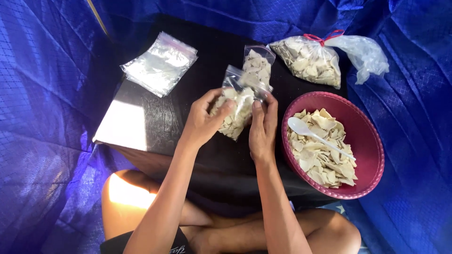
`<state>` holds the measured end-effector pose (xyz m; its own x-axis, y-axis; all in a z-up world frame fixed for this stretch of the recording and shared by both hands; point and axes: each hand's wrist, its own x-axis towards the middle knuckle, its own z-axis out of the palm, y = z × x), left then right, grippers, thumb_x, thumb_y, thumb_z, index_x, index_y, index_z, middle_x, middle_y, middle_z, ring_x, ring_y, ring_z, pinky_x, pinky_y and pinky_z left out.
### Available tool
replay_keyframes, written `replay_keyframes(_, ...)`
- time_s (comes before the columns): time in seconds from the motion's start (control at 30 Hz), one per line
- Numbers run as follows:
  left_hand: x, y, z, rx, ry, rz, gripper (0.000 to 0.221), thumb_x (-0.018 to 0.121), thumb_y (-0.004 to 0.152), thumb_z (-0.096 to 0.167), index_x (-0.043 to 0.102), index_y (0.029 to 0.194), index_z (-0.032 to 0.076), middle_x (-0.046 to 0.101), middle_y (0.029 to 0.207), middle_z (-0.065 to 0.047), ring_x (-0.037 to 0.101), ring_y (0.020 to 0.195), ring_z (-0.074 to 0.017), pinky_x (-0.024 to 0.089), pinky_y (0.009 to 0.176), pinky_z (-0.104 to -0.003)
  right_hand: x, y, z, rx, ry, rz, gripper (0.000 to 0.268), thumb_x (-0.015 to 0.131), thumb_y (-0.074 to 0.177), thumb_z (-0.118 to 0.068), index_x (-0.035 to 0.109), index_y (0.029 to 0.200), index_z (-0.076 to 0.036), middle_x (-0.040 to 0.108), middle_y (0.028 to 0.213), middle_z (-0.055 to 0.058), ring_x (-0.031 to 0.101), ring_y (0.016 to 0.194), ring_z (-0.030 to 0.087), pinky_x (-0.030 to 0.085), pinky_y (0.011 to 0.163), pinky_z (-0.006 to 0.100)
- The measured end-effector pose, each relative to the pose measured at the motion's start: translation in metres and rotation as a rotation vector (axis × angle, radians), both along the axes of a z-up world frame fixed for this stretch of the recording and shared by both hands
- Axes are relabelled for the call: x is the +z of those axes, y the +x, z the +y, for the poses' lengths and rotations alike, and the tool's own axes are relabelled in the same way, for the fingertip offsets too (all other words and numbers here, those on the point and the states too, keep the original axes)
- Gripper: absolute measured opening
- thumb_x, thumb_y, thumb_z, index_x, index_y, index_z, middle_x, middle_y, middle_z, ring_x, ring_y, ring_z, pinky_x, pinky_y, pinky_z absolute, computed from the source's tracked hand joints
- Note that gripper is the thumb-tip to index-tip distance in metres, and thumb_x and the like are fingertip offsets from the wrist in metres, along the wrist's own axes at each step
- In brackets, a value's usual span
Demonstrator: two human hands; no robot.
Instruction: A person is manually filling small plastic zip-lock bags with dried food chips from a bowl and sealing them.
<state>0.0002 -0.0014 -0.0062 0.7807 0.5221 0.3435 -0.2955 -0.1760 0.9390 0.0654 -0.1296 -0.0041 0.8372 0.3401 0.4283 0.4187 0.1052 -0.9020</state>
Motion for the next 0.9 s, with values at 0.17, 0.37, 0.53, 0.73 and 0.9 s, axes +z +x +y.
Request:
replay_keyframes(0.17, -0.003, 0.000, 0.000, -0.065, 0.032, 0.014, 0.039, 0.077, 0.090, 0.037, 0.074, 0.112, 0.006, 0.074, 0.087, -0.016, 0.070, 0.088, -0.0224, 0.057, 0.076, -0.042, 0.001, -0.001, 0.000, -0.008, 0.000, -0.079, 0.050, 0.046, 0.112, -0.029, 0.034, 0.154, -0.005, 0.043, 0.146, 0.030, 0.045, 0.139, 0.043, 0.038, 0.116, 0.058)
replay_keyframes(0.37, -0.005, -0.002, 0.003, -0.060, 0.037, 0.022, 0.034, 0.076, 0.091, 0.039, 0.075, 0.104, 0.007, 0.072, 0.079, -0.012, 0.067, 0.081, -0.0174, 0.056, 0.070, -0.037, -0.001, -0.002, 0.004, -0.058, 0.029, -0.169, 0.023, 0.051, 0.110, -0.027, 0.049, 0.123, -0.007, 0.057, 0.092, 0.008, 0.058, 0.086, 0.018, 0.050, 0.081, 0.036)
replay_keyframes(0.53, -0.004, -0.002, 0.003, -0.087, 0.003, -0.032, 0.034, 0.075, 0.091, 0.039, 0.075, 0.108, 0.009, 0.072, 0.082, -0.010, 0.067, 0.084, -0.0149, 0.056, 0.073, -0.036, 0.019, -0.009, 0.006, -0.068, -0.001, -0.258, 0.015, 0.053, 0.109, -0.024, 0.053, 0.107, -0.010, 0.057, 0.088, 0.006, 0.055, 0.078, 0.016, 0.046, 0.073, 0.031)
replay_keyframes(0.73, 0.007, -0.010, 0.002, -0.242, -0.067, -0.006, 0.034, 0.086, 0.080, 0.038, 0.075, 0.099, 0.012, 0.071, 0.076, -0.004, 0.066, 0.080, -0.0140, 0.056, 0.073, -0.034, 0.059, -0.013, 0.001, -0.062, -0.058, -0.403, 0.010, 0.052, 0.111, -0.016, 0.051, 0.105, -0.007, 0.062, 0.097, 0.012, 0.055, 0.084, 0.017, 0.045, 0.076, 0.032)
replay_keyframes(0.9, 0.005, -0.009, 0.002, -0.243, -0.103, 0.013, 0.031, 0.085, 0.080, 0.037, 0.075, 0.095, 0.013, 0.071, 0.074, -0.005, 0.064, 0.078, -0.0132, 0.055, 0.069, -0.033, 0.087, -0.006, -0.016, 0.010, -0.354, -0.479, 0.015, 0.062, 0.106, -0.008, 0.059, 0.120, -0.005, 0.068, 0.098, 0.022, 0.068, 0.083, 0.036, 0.052, 0.065, 0.044)
